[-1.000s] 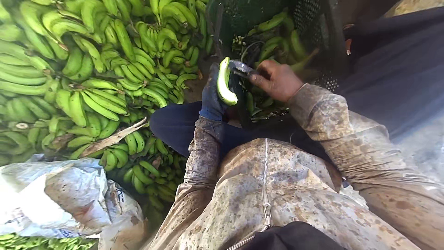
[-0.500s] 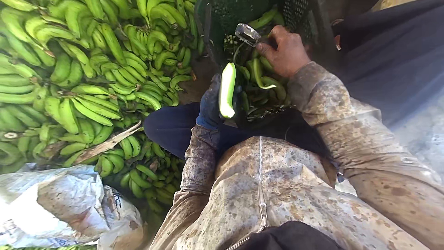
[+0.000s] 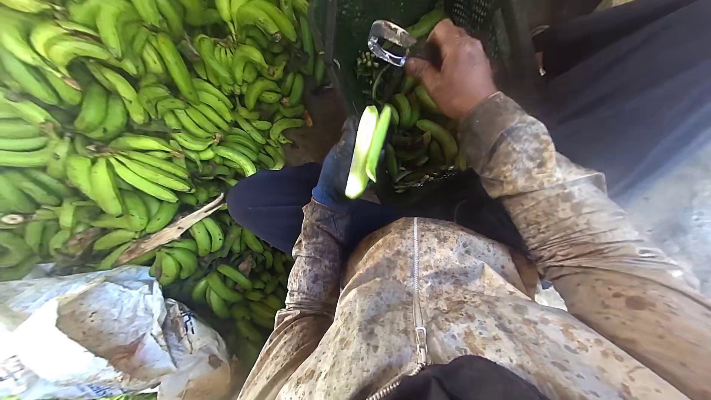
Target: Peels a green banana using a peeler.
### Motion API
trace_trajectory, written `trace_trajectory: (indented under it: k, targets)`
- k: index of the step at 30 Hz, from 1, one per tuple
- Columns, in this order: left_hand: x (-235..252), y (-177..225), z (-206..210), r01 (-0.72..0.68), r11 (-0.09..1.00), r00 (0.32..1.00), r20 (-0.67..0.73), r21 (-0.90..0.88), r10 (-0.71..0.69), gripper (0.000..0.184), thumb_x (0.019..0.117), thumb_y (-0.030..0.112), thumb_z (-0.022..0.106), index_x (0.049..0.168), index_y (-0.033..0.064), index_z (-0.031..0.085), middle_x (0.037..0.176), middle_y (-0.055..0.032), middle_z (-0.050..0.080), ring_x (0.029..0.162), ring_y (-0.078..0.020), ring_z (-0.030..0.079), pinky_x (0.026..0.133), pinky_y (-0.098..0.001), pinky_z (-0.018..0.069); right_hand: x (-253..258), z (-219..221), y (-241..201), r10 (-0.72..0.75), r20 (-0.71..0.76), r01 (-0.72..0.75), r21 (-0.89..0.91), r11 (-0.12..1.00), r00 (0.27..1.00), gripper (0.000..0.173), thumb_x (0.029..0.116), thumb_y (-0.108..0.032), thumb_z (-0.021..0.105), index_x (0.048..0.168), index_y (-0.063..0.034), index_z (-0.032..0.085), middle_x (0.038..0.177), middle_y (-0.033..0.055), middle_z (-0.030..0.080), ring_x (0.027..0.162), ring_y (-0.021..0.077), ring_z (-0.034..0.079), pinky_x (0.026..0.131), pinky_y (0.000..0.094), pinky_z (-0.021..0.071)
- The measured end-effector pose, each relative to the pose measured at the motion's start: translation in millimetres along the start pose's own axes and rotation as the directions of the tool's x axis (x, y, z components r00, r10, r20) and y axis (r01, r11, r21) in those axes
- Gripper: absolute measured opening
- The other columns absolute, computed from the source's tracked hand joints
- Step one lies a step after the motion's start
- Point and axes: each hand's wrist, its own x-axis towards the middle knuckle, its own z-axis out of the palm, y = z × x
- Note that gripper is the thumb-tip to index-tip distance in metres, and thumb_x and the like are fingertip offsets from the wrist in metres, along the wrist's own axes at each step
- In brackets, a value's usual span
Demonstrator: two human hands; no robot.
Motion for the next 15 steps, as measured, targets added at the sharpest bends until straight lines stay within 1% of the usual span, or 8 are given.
trace_trajectory:
  k: [1,2,4,7,9,11,13,15]
  targets:
    - [0,-2,-3,-0.026,0.999,0.999,0.037,-0.044,0.027,0.056,0.1111,0.048,0.018,0.14,0.0132,0.051,0.104,-0.0073,0.069,0.078,-0.0151,0.068,0.064,-0.032,0.0611,-3,0,0,-0.025,0.002,0.025,0.012,1.0,1.0,0.054,0.1018,-0.052,0.057,0.127,-0.005,0.06,0.127,0.0184,0.064,0.119,0.0332,0.064,0.102,0.0558,0.049]
    - [2,-5,-1,-0.059,0.994,0.998,-0.022,-0.094,0.057,0.062,0.1095,0.054,0.016,0.135,0.011,0.053,0.097,-0.0094,0.069,0.07,-0.0166,0.068,0.055,-0.0323,0.0604,-12,4,-2,-0.08,0.017,0.079,0.035,0.996,0.997,0.053,0.1022,-0.052,0.056,0.125,-0.004,0.061,0.121,0.0183,0.066,0.114,0.0321,0.066,0.1,0.0535,0.051]
    - [16,-5,-2,-0.181,0.983,0.946,-0.277,-0.021,0.169,0.057,0.1102,0.052,0.025,0.131,0.0095,0.057,0.092,-0.0096,0.068,0.068,-0.0174,0.067,0.055,-0.0348,0.0596,-30,15,-8,-0.239,0.071,0.23,0.115,0.966,0.968,0.048,0.1039,-0.045,0.057,0.121,-0.0005,0.064,0.109,0.0184,0.069,0.102,0.0296,0.069,0.094,0.049,0.0552]
    - [28,1,4,-0.343,0.918,0.753,-0.524,0.202,0.397,0.041,0.1103,0.033,0.042,0.137,0.0039,0.053,0.114,-0.0094,0.066,0.098,-0.0152,0.067,0.085,-0.0369,0.0596,-58,39,-14,-0.423,0.233,0.365,0.257,0.895,0.876,0.041,0.1037,-0.039,0.059,0.115,-0.0006,0.066,0.101,0.0149,0.07,0.092,0.0247,0.069,0.088,0.0452,0.0566]
    - [30,7,4,-0.345,0.934,0.841,-0.411,0.093,0.352,0.041,0.1113,0.03,0.037,0.143,0.0076,0.049,0.119,-0.0071,0.065,0.101,-0.0135,0.066,0.086,-0.0351,0.0591,-51,42,-14,-0.408,0.338,0.348,0.227,0.91,0.848,0.041,0.1044,-0.04,0.058,0.117,-0.0016,0.064,0.103,0.0159,0.069,0.096,0.028,0.069,0.09,0.049,0.0544]
    - [24,11,2,-0.129,0.986,0.982,-0.156,-0.108,0.111,0.039,0.1126,0.032,0.027,0.127,0.0097,0.055,0.093,-0.0062,0.069,0.07,-0.0126,0.067,0.056,-0.0281,0.0587,-32,35,-10,-0.291,0.354,0.262,0.127,0.957,0.889,0.044,0.1036,-0.042,0.06,0.122,-0.0015,0.061,0.111,0.0193,0.068,0.103,0.0337,0.067,0.095,0.0556,0.0524]
    - [17,12,-12,0.144,0.973,0.977,0.181,-0.179,-0.112,0.044,0.1114,0.04,0.027,0.133,0.0105,0.051,0.093,-0.012,0.068,0.062,-0.0184,0.066,0.047,-0.0293,0.0563,-16,22,-2,-0.126,0.242,0.125,0.02,0.992,0.962,0.049,0.1037,-0.047,0.057,0.123,-0.002,0.061,0.116,0.0206,0.066,0.109,0.0365,0.066,0.096,0.0591,0.0512]
    - [10,14,-18,0.267,0.957,0.917,0.334,-0.112,-0.217,0.047,0.1083,0.046,0.033,0.139,0.0134,0.047,0.092,-0.0129,0.067,0.06,-0.0199,0.065,0.045,-0.0297,0.0551,-3,9,7,0.037,0.141,-0.033,-0.029,0.999,0.989,0.055,0.1042,-0.052,0.053,0.128,-0.0029,0.06,0.124,0.0214,0.065,0.118,0.0379,0.064,0.1,0.0602,0.0497]
